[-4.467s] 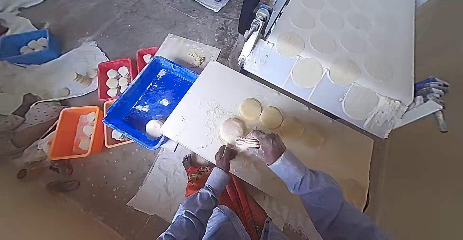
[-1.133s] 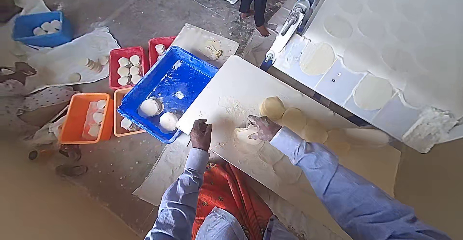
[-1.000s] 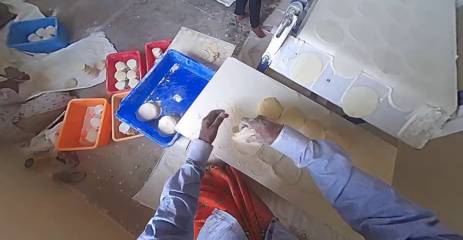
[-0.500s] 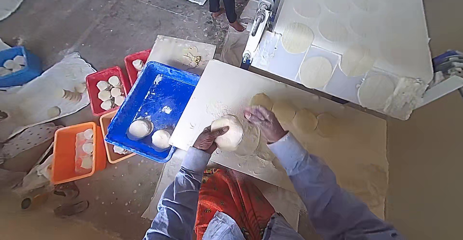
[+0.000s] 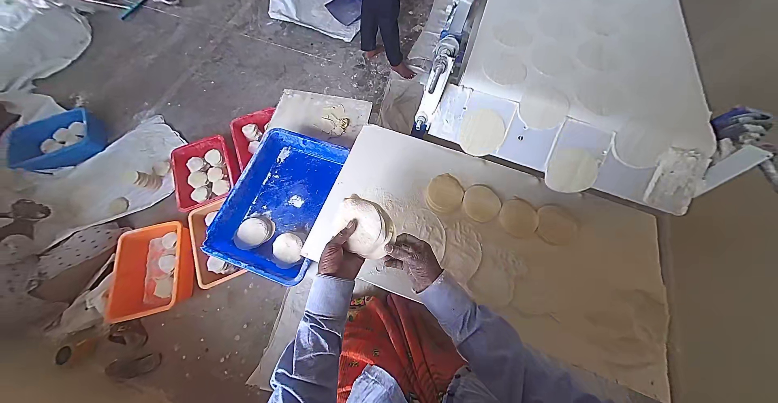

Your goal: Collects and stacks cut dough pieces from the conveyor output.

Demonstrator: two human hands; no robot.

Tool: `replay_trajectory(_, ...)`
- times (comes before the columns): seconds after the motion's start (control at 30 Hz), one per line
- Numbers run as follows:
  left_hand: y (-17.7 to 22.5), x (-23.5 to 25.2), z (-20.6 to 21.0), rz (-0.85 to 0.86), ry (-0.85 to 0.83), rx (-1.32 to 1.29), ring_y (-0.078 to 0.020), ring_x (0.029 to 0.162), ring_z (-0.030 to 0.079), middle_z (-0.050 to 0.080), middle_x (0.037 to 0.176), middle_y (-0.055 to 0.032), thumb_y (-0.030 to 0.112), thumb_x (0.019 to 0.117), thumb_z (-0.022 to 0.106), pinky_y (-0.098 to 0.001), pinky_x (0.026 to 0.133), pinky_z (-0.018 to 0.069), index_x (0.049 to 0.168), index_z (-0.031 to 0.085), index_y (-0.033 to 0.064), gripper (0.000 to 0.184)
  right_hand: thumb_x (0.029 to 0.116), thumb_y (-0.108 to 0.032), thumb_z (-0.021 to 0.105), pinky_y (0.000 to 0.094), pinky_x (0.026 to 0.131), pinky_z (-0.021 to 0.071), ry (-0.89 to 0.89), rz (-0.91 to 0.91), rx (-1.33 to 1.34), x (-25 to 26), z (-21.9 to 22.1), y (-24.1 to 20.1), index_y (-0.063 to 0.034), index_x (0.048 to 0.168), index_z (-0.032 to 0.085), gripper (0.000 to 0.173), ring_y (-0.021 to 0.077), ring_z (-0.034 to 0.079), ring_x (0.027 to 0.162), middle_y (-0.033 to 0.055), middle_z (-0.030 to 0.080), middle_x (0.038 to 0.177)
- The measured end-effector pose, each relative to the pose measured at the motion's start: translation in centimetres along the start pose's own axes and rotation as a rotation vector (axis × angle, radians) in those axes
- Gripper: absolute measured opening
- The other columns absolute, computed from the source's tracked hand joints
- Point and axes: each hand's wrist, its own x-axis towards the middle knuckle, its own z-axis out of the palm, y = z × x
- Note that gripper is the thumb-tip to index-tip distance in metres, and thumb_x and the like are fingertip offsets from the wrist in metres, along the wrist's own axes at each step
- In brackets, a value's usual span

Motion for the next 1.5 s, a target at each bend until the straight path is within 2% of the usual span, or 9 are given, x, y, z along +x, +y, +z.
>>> replay_trajectory(0.33, 2.5, -4.7, 4.2, 0.048, -0.058, -0.144, -0.0307, 0.102, 0.07, 0.068, 0.114, -0.0163, 0.025, 0.1109, 0.036, -0.0501, 0.085, 0.06, 0.128, 0.055, 0.0079, 0.03, 0.0855, 0.004, 0.066, 0.0372, 0.075, 0.0647, -0.193, -0.351, 0.136, -1.6, 1.3, -4.0, -0.0044, 0.086, 0.064, 0.008, 0.0187, 0.074, 0.074, 0.0075, 0.074, 0.081)
replay_trajectory(0.53, 3.7, -8.3, 7.5, 0.091, -0.088, -0.111, -0.0286, 0.104, 0.069, 0.068, 0.114, -0.0153, 0.021, 0.1094, 0.043, -0.048, 0.089, 0.0593, 0.128, 0.057, 0.0076, 0.027, 0.0787, -0.026, 0.088, 0.0345, 0.082, 0.0638, -0.396, -0.495, 0.279, -4.1, 0.1, -8.6, -0.0156, 0.096, 0.075, 0.024, 0.0143, 0.075, 0.089, 0.0039, 0.077, 0.096)
replay_trajectory(0.7, 2.6, -7.2, 4.7, 0.157, 0.018, 0.147, -0.0273, 0.094, 0.071, 0.069, 0.109, -0.0184, 0.004, 0.1029, 0.055, -0.045, 0.084, 0.0611, 0.134, 0.05, -0.0006, 0.031, 0.091, -0.013, 0.072, 0.0343, 0.073, 0.0657, -0.37, -0.453, -0.004, -5.9, -1.3, -12.5, -0.0131, 0.097, 0.072, 0.006, 0.0145, 0.075, 0.08, 0.0045, 0.075, 0.09)
replay_trajectory(0.8, 1.5, -6.3, 2.2, 0.083, 0.131, 0.2, -0.0272, 0.089, 0.072, 0.069, 0.105, -0.0196, 0.004, 0.0993, 0.062, -0.0438, 0.079, 0.062, 0.131, 0.053, -0.0031, 0.033, 0.0943, 0.001, 0.058, 0.0341, 0.07, 0.0658, -0.326, -0.335, -0.123, -6.3, 0.5, -12.8, -0.0069, 0.099, 0.069, 0.014, 0.0159, 0.074, 0.076, 0.0066, 0.074, 0.087)
replay_trajectory(1.03, 0.6, -5.8, -1.6, -0.077, 0.075, -0.065, -0.0356, 0.111, 0.066, 0.066, 0.124, -0.0191, 0.059, 0.1067, 0.028, -0.059, 0.087, 0.056, 0.14, 0.051, 0.0124, 0.062, 0.0974, 0.003, 0.054, 0.0347, 0.074, 0.0652, -0.427, -0.102, -0.098, -5.2, 5.8, -10.0, -0.0024, 0.099, 0.068, 0.015, 0.0181, 0.074, 0.076, 0.0111, 0.074, 0.089)
replay_trajectory(1.17, 1.1, -6.0, -3.4, -0.068, 0.075, -0.13, -0.0331, 0.111, 0.066, 0.065, 0.124, -0.0189, 0.067, 0.1038, 0.021, -0.0558, 0.089, 0.0558, 0.142, 0.049, 0.01, 0.074, 0.0963, 0.01, 0.059, 0.0313, 0.067, 0.0638, -0.225, -0.043, -0.394, -2.3, 5.0, -5.4, 0.004, 0.104, 0.061, 0.01, 0.0166, 0.071, 0.068, 0.0091, 0.071, 0.084)
replay_trajectory(1.27, 1.5, -5.7, -4.9, -0.046, 0.115, -0.035, -0.0296, 0.105, 0.068, 0.067, 0.117, -0.0177, 0.04, 0.11, 0.037, -0.0501, 0.088, 0.0576, 0.137, 0.051, 0.005, 0.046, 0.0935, 0.007, 0.064, 0.0279, 0.064, 0.0631, -0.211, -0.033, -0.616, -1.6, 4.2, -3.7, 0.0069, 0.112, 0.059, 0.019, 0.0136, 0.069, 0.064, 0.0088, 0.069, 0.085)
replay_trajectory(1.37, 1.8, -5.5, -6.1, -0.004, 0.105, 0.078, -0.0259, 0.089, 0.072, 0.07, 0.102, -0.0169, -0.005, 0.0972, 0.058, -0.0436, 0.082, 0.0615, 0.128, 0.051, -0.0029, 0.031, 0.0969, -0.012, 0.068, 0.0271, 0.068, 0.0616, -0.173, -0.12, -0.86, -0.4, 3.4, -3.5, 0.0069, 0.121, 0.061, 0.031, 0.0123, 0.07, 0.073, 0.0114, 0.069, 0.097)
replay_trajectory(1.5, 2.7, -5.7, -7.4, 0.046, -0.119, 0.166, -0.0199, 0.086, 0.074, 0.075, 0.095, -0.0114, -0.014, 0.0841, 0.065, -0.0387, 0.083, 0.0625, 0.115, 0.058, -0.0034, 0.033, 0.1127, -0.031, 0.036, 0.0353, 0.086, 0.0595, -0.189, 0.07, -0.724, 2.0, 3.8, -3.7, 0.003, 0.126, 0.063, 0.046, 0.0199, 0.072, 0.1, 0.0151, 0.072, 0.114)
